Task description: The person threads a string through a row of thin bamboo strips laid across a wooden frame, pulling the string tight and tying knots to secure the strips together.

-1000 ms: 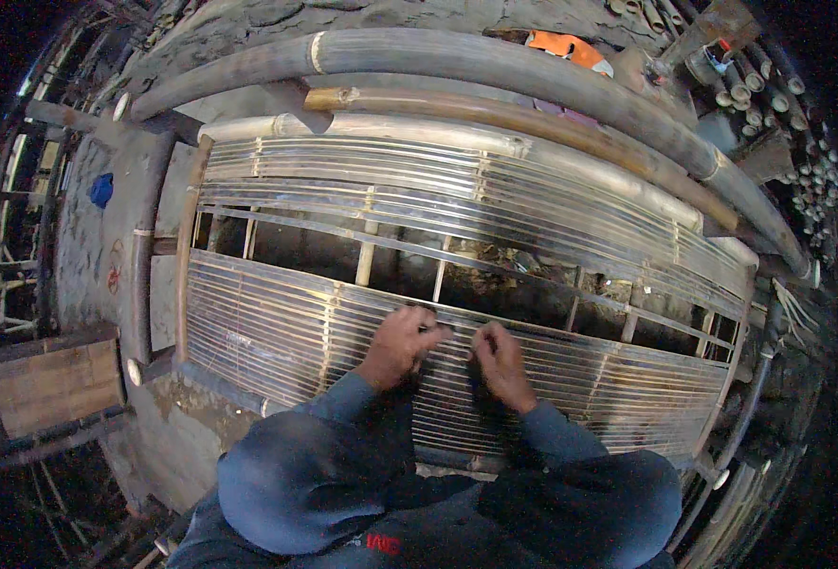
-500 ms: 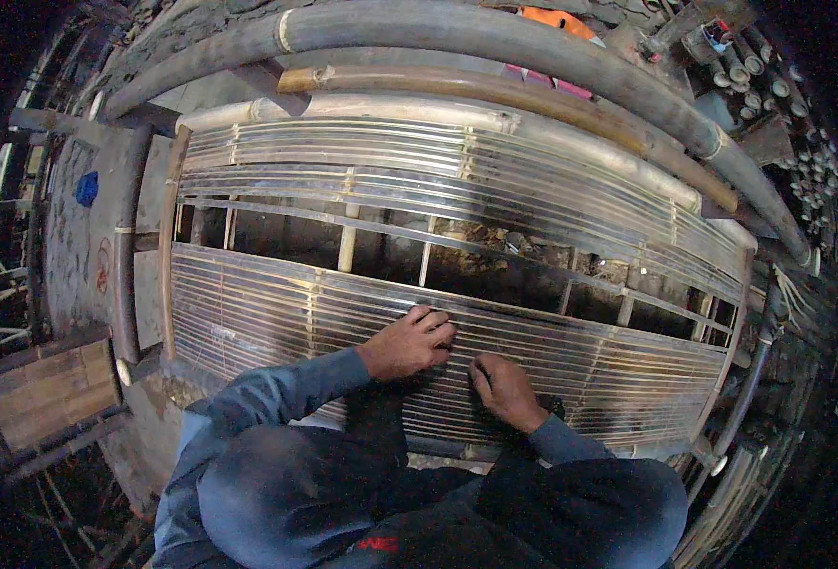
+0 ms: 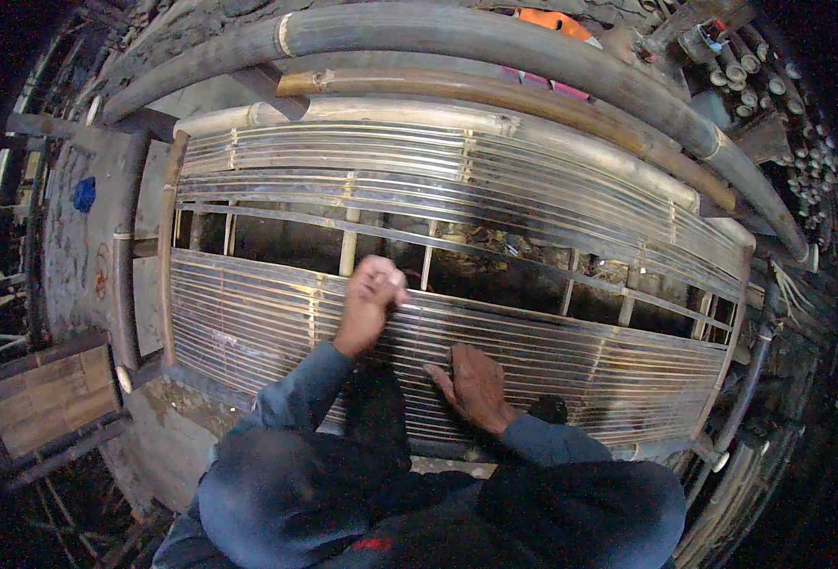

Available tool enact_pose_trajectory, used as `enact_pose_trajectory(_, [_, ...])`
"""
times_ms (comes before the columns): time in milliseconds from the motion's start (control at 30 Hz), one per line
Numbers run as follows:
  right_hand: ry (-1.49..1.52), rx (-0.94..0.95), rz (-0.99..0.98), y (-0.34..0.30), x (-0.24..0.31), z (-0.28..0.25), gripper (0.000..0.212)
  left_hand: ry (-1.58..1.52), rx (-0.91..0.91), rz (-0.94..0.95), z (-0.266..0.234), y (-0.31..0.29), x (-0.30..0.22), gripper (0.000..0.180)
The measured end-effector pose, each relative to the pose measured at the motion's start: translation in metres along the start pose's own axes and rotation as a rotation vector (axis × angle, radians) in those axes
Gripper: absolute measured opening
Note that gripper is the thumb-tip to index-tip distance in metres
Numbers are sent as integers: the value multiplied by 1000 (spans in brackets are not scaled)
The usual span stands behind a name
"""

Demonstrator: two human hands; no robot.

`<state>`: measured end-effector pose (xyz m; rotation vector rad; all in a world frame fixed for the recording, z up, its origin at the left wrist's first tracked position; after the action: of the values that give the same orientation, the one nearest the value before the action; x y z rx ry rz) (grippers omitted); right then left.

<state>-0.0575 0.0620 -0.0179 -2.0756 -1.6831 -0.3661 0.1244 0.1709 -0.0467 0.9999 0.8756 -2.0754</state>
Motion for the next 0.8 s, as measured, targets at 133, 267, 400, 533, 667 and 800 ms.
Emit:
enact_pose_trajectory(133, [50, -31, -31, 14, 11, 12, 30, -277, -90, -80, -29, -10, -11, 7])
enact_pose_trajectory(267, [1125, 255, 486, 13, -24, 60, 20, 87, 317, -319, 43, -64, -22, 7])
enact_pose_trajectory(400, [845, -73, 441, 20, -96, 14, 21, 263, 790, -391, 108, -108, -33, 11])
enact_pose_trajectory(533, [461, -117, 352, 51, -100, -29, 22, 447, 1106, -554, 137, -131, -26, 18])
enact_pose_trajectory(667, [1169, 505, 331, 62, -33, 20, 25, 411, 1121, -517, 144, -135, -14, 20])
enact_pose_trajectory(800, [1408, 553, 494, 43, -54, 34, 22, 467, 876, -123, 138, -110, -43, 25])
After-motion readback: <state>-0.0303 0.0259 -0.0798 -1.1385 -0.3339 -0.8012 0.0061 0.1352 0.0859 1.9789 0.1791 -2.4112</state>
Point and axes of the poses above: each hand's wrist, its own y-axis towards the middle knuckle, its own z-axis out of the palm, x = y × z, the point moved 7 cm from there along y, towards the middle knuckle, and after that the axes turned 13 degrees about -y, right-handed, at the moved point
